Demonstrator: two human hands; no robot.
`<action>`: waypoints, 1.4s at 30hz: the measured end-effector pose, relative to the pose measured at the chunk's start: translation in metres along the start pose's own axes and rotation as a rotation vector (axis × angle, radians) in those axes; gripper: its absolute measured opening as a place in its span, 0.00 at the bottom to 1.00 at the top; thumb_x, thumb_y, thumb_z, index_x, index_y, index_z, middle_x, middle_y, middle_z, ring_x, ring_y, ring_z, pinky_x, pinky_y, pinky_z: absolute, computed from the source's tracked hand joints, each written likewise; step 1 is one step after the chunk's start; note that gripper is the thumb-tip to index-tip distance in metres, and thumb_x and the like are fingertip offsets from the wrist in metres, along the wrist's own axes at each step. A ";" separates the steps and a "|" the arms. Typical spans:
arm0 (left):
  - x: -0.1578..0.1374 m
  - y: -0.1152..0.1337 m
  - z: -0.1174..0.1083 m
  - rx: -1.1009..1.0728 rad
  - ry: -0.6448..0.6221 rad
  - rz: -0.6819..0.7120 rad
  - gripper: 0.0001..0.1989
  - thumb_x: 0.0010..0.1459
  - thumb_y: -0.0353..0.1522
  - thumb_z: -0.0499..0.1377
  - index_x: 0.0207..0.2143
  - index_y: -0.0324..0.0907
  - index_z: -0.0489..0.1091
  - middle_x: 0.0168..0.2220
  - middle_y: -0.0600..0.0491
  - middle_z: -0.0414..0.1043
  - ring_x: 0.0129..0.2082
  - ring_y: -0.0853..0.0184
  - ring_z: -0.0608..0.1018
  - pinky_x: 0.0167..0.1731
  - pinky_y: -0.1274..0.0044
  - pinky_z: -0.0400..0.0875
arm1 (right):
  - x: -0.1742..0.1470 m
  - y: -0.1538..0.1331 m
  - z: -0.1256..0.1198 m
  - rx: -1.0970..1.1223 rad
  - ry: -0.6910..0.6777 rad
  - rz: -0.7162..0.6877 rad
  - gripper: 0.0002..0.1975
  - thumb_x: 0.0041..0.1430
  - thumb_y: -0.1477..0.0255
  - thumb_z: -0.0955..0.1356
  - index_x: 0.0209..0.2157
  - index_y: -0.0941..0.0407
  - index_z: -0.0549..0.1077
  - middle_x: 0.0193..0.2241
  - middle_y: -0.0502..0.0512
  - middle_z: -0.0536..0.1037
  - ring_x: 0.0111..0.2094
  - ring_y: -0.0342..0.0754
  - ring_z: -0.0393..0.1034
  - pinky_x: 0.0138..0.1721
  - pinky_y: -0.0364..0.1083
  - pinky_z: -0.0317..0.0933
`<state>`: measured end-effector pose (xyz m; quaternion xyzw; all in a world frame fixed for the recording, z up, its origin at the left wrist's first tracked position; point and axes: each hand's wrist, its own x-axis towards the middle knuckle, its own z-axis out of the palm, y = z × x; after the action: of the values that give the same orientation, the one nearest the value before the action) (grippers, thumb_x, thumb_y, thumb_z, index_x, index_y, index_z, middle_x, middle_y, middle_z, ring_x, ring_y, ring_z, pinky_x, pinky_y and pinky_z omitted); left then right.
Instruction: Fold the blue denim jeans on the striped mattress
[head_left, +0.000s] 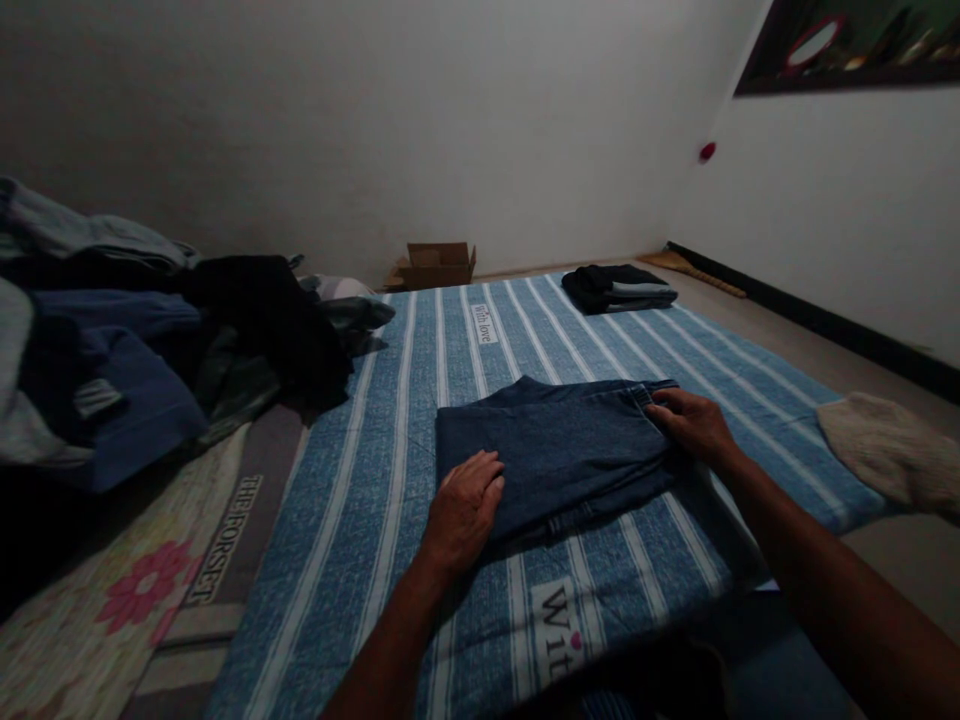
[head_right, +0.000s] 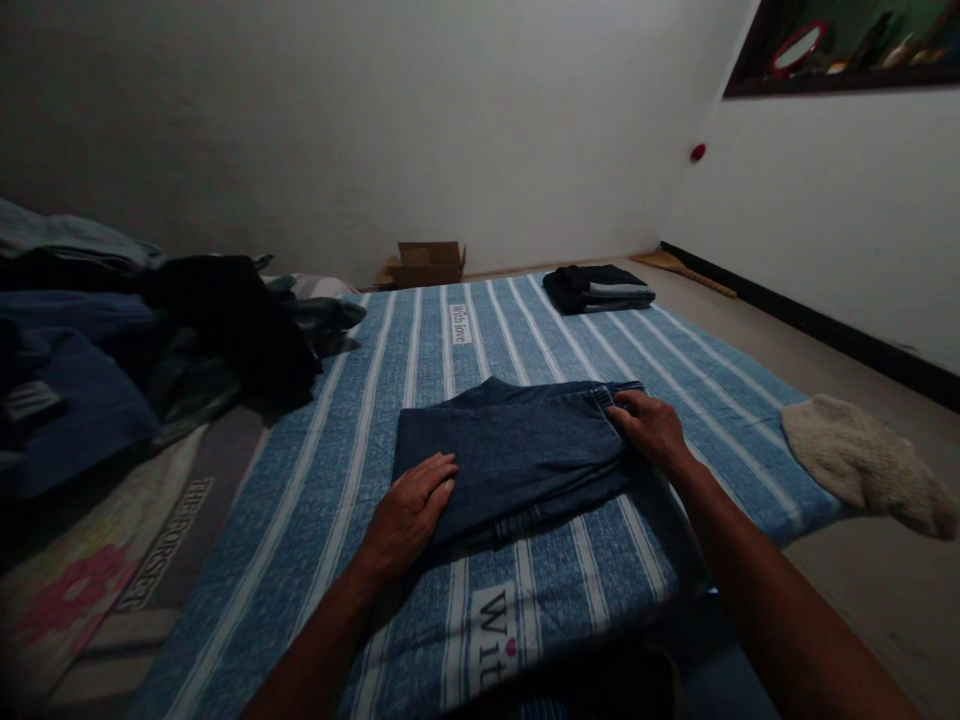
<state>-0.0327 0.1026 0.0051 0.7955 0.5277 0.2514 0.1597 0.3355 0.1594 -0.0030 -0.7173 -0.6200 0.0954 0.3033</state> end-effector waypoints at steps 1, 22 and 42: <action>0.000 0.000 0.000 -0.002 0.002 0.002 0.17 0.62 0.34 0.47 0.44 0.42 0.72 0.51 0.48 0.72 0.55 0.61 0.70 0.55 0.63 0.64 | 0.000 0.000 0.000 -0.003 0.002 -0.001 0.17 0.51 0.58 0.66 0.39 0.51 0.76 0.32 0.50 0.79 0.34 0.50 0.73 0.36 0.46 0.62; -0.002 -0.001 0.004 -0.010 0.028 0.002 0.15 0.61 0.33 0.48 0.44 0.42 0.72 0.50 0.47 0.73 0.55 0.60 0.70 0.55 0.62 0.64 | 0.000 0.003 0.003 0.029 0.009 -0.019 0.15 0.50 0.58 0.66 0.37 0.50 0.76 0.32 0.49 0.79 0.35 0.51 0.74 0.38 0.47 0.63; -0.003 0.000 0.004 0.045 0.013 0.020 0.15 0.62 0.31 0.48 0.45 0.39 0.71 0.51 0.46 0.72 0.55 0.60 0.70 0.55 0.62 0.64 | -0.002 -0.002 -0.001 0.026 -0.010 0.029 0.19 0.49 0.57 0.66 0.38 0.52 0.76 0.31 0.51 0.79 0.35 0.52 0.73 0.38 0.47 0.62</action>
<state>-0.0316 0.0999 0.0011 0.8024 0.5263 0.2464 0.1357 0.3340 0.1578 -0.0017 -0.7217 -0.6097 0.1114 0.3083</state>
